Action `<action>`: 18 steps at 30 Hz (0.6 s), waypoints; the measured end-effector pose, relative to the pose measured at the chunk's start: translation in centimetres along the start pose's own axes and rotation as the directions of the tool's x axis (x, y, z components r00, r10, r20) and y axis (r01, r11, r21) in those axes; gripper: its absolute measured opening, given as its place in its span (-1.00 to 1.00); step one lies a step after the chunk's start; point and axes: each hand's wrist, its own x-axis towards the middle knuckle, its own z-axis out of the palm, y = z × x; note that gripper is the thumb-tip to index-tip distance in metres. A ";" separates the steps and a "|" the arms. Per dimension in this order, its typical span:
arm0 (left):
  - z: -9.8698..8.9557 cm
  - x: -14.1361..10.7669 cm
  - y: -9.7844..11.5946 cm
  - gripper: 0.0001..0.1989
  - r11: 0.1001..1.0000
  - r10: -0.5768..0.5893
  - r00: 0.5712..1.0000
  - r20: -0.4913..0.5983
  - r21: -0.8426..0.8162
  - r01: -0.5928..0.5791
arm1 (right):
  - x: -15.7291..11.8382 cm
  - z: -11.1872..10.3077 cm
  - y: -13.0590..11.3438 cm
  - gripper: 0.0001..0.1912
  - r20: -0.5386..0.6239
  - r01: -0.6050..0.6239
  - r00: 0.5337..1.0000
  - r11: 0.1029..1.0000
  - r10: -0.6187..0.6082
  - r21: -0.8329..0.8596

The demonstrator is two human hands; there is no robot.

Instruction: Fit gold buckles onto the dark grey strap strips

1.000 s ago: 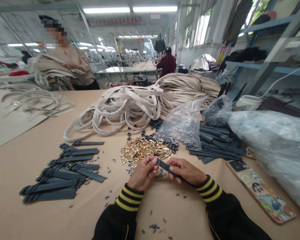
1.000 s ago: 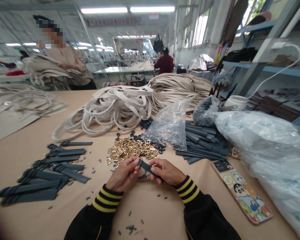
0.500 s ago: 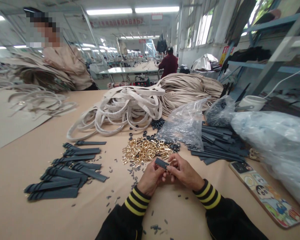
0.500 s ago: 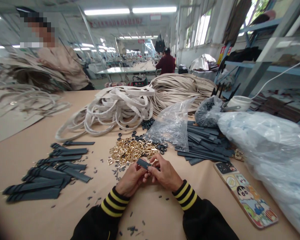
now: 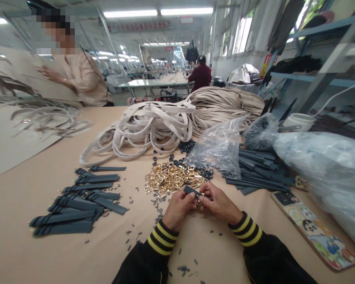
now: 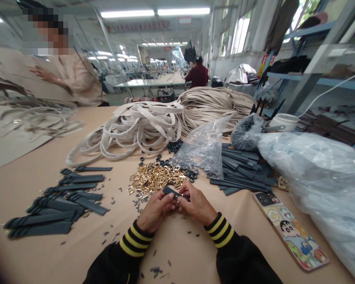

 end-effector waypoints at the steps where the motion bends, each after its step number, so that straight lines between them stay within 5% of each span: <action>1: 0.0 0.0 0.0 -0.75 1.000 -0.003 1.000 0.001 -0.002 0.003 | 0.0 0.0 0.1 -0.87 0.007 -0.028 1.000 0.999 0.028 0.034; 9: 0.2 -0.3 -0.1 -0.78 0.949 0.117 0.993 -0.016 0.296 -0.107 | -0.7 0.1 -0.5 -0.77 0.070 -0.077 0.995 0.993 0.071 0.085; 14: 0.7 -0.7 -0.7 -0.80 0.957 0.118 0.993 0.015 0.266 -0.117 | -0.1 0.4 1.3 -0.64 0.074 -0.276 0.960 0.958 0.271 0.073; 18: 0.8 -0.3 -1.4 -0.92 0.961 0.162 0.982 -0.098 0.243 -0.134 | 0.5 0.5 2.7 -0.57 0.115 -0.357 0.933 0.922 0.342 0.148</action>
